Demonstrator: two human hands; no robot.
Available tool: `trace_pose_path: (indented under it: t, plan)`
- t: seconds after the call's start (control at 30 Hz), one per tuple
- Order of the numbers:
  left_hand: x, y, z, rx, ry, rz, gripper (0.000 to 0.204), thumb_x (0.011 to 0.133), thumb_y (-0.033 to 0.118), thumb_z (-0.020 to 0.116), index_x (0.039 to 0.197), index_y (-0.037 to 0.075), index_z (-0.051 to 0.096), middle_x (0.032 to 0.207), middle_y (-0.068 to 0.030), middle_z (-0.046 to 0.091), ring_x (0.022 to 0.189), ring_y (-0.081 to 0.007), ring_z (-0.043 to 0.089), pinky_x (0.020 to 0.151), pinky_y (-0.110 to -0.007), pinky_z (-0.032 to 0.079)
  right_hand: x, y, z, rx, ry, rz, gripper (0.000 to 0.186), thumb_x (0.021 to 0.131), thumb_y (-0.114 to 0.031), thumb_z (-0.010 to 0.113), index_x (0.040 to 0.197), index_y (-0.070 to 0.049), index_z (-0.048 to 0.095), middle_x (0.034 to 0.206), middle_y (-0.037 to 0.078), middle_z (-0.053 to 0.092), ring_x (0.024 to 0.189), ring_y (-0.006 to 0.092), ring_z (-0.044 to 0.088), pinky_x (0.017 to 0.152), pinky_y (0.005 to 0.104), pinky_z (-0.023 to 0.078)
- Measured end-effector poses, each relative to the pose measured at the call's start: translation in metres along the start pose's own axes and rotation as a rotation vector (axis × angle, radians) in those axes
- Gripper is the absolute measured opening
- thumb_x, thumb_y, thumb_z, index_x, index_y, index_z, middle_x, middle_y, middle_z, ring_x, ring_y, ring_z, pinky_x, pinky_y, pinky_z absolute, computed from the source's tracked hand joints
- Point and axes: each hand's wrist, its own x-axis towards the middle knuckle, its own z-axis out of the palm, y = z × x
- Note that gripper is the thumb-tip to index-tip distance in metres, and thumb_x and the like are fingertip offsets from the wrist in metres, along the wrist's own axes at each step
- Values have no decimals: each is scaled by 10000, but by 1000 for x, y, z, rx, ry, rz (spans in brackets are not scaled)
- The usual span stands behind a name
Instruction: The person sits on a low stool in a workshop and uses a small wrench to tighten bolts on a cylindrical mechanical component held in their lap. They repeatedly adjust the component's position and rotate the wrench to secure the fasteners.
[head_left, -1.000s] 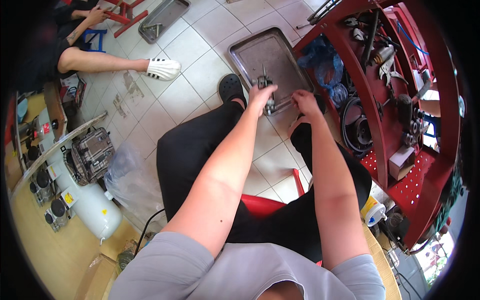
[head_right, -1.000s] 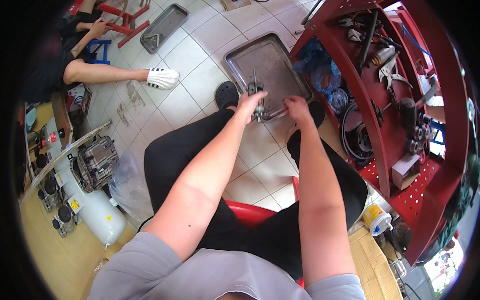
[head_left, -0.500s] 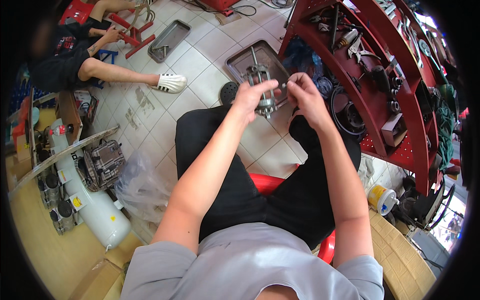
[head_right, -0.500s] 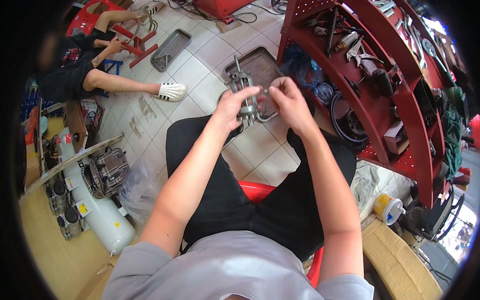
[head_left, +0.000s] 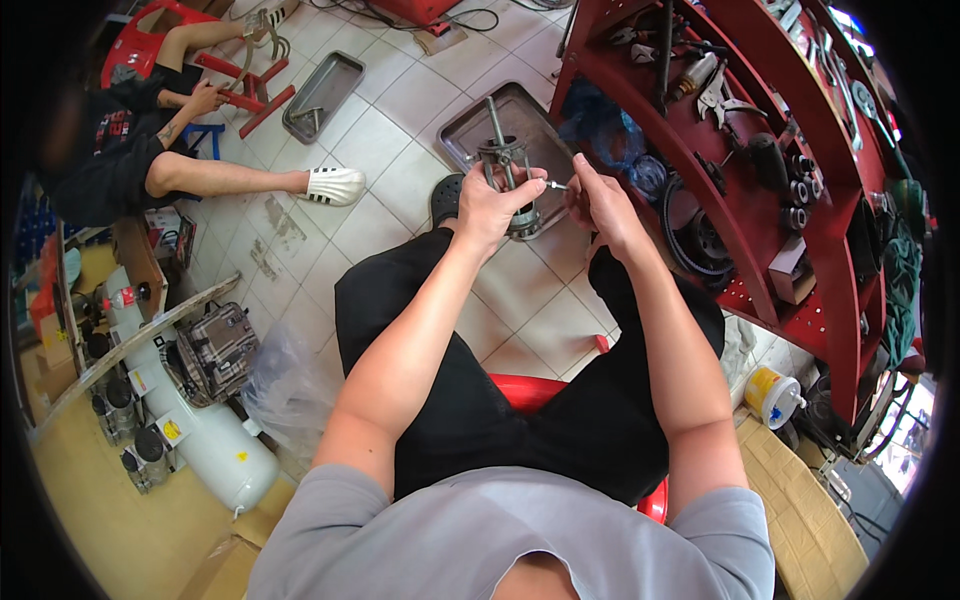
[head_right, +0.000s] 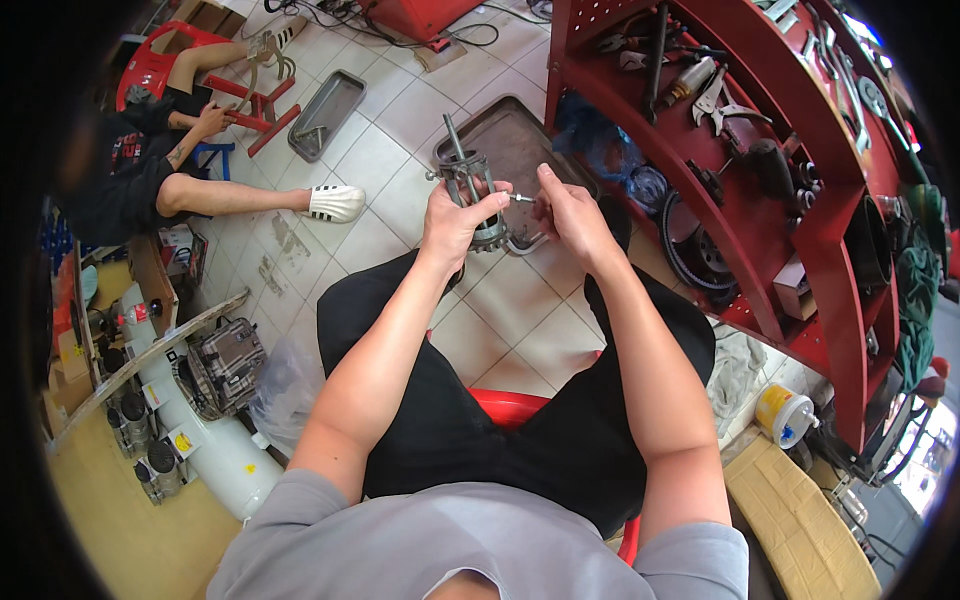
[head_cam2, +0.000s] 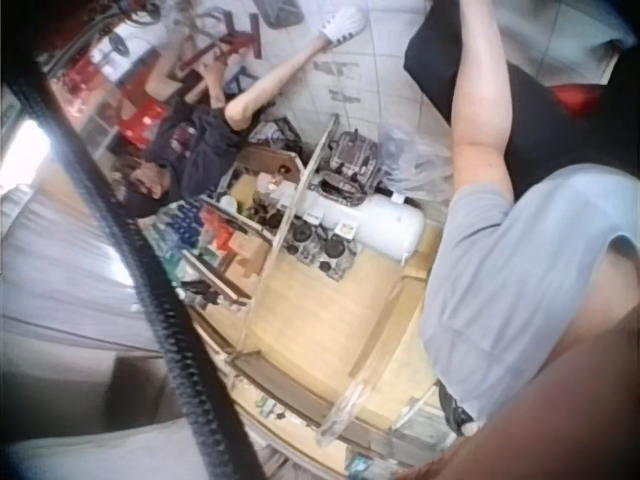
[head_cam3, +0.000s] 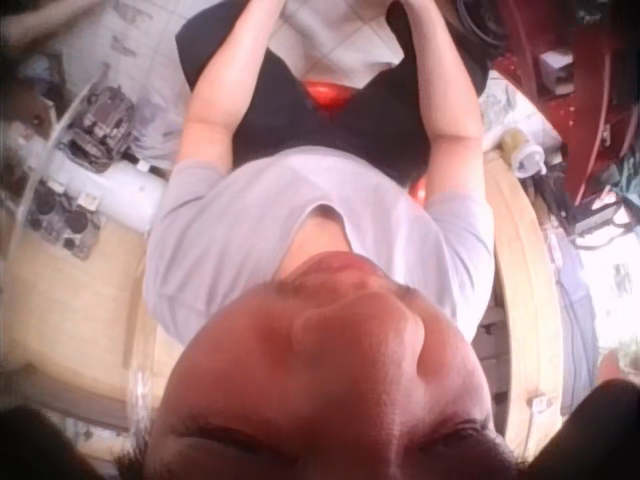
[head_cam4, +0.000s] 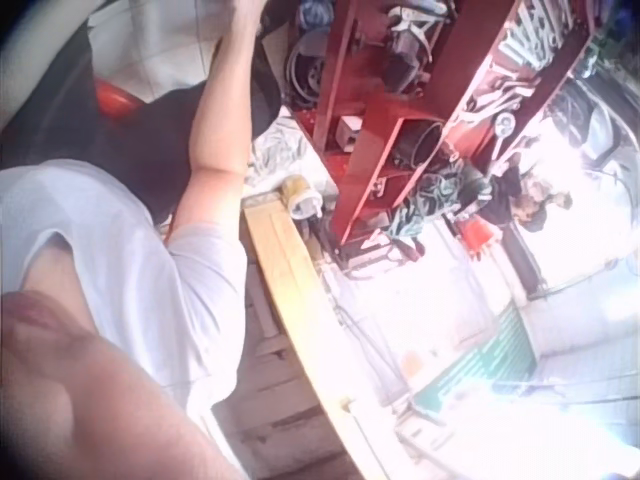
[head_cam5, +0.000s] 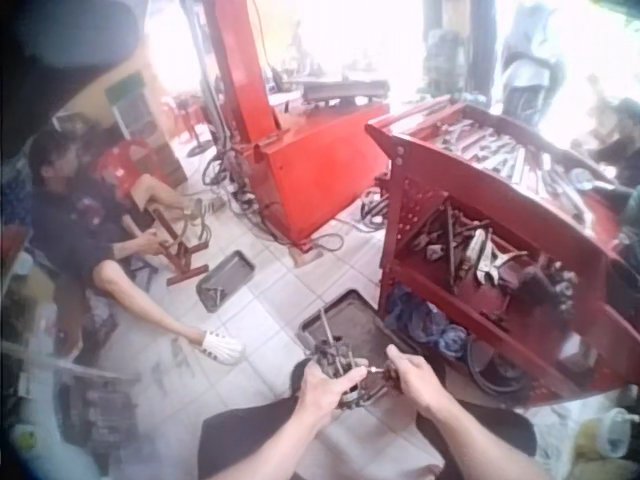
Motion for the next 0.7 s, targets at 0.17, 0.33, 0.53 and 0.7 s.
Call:
trace_pose_path:
  t: [0.17, 0.33, 0.53, 0.7]
  plan:
    - [0, -5, -3, 52, -17, -31, 234, 745, 19, 737, 910, 28, 571, 931, -106, 680, 790, -125, 628, 756, -280, 500, 5, 8, -8, -196, -51, 25, 511, 916, -503, 500, 589, -112, 472, 522, -32, 413, 470, 68, 367, 448, 236, 272]
    - [-2, -1, 4, 42, -8, 0, 227, 731, 8, 743, 890, 24, 581, 875, -65, 677, 744, -90, 613, 674, -232, 501, 4, 5, -5, -248, 1, 60, 490, 890, -492, 556, 590, -115, 467, 528, -55, 371, 469, 52, 312, 439, 229, 239]
    - [0, -5, 1, -6, 5, 25, 254, 731, 7, 747, 919, 19, 577, 870, -70, 673, 744, -94, 612, 673, -232, 501, 3, 11, -9, -288, -150, -133, 422, 887, -443, 592, 643, -130, 450, 552, -78, 347, 479, 35, 288, 436, 224, 208]
    - [1, -7, -4, 17, 25, 29, 257, 728, 18, 754, 905, 34, 568, 921, -108, 679, 805, -131, 626, 758, -283, 499, 3, 7, -1, -106, -111, -81, 351, 852, -356, 636, 665, -136, 436, 575, -83, 340, 492, 29, 298, 438, 226, 208]
